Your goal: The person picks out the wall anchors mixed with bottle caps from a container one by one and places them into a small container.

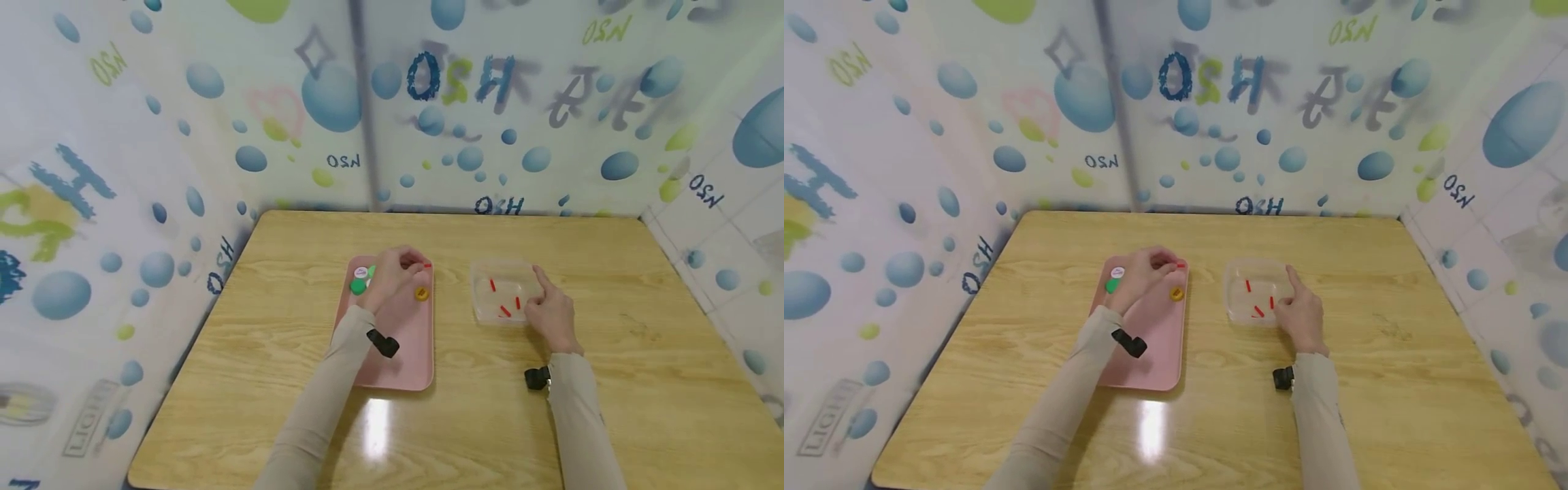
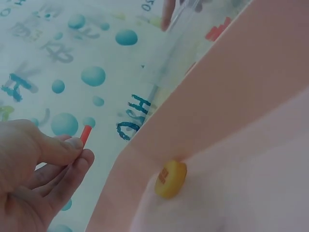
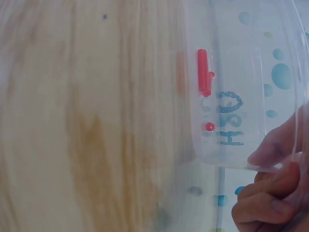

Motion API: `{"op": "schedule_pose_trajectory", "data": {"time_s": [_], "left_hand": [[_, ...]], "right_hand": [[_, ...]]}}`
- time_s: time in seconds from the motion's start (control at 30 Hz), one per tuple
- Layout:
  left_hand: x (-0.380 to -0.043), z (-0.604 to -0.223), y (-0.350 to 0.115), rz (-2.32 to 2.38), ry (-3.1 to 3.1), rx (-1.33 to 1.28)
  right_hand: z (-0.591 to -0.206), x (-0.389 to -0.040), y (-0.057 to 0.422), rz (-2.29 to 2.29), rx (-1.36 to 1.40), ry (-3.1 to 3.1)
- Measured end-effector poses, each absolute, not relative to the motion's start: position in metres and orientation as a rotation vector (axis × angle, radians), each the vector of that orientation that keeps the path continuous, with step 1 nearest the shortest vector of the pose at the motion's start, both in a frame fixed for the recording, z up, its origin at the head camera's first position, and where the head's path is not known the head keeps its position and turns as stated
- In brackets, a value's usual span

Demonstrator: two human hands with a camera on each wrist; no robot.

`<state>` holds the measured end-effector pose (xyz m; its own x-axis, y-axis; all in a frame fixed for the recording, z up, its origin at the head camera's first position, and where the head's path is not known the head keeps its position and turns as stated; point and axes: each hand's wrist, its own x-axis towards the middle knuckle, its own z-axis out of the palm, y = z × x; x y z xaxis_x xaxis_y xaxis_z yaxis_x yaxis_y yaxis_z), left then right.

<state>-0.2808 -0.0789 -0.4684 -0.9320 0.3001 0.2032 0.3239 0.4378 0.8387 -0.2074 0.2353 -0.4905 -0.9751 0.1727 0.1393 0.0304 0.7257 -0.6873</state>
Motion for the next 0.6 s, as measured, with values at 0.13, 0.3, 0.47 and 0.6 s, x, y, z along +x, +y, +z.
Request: {"op": "schedule_pose_trajectory", "data": {"time_s": [0.13,0.3,0.47,0.6], "left_hand": [[-0.280,-0.469,-0.077,-1.567,-2.639,-0.582],[-0.280,-0.468,-0.071,-1.614,-2.635,-0.562],[-0.282,-0.467,-0.063,-1.646,-2.624,-0.563],[-0.283,-0.468,-0.057,-1.697,-2.622,-0.562]], "right_hand": [[-0.491,-0.207,0.236,1.080,-0.182,-2.748],[-0.493,-0.207,0.239,1.055,-0.186,-2.740],[-0.493,-0.206,0.238,1.076,-0.187,-2.730],[-0.494,-0.208,0.236,1.085,-0.177,-2.718]]}}
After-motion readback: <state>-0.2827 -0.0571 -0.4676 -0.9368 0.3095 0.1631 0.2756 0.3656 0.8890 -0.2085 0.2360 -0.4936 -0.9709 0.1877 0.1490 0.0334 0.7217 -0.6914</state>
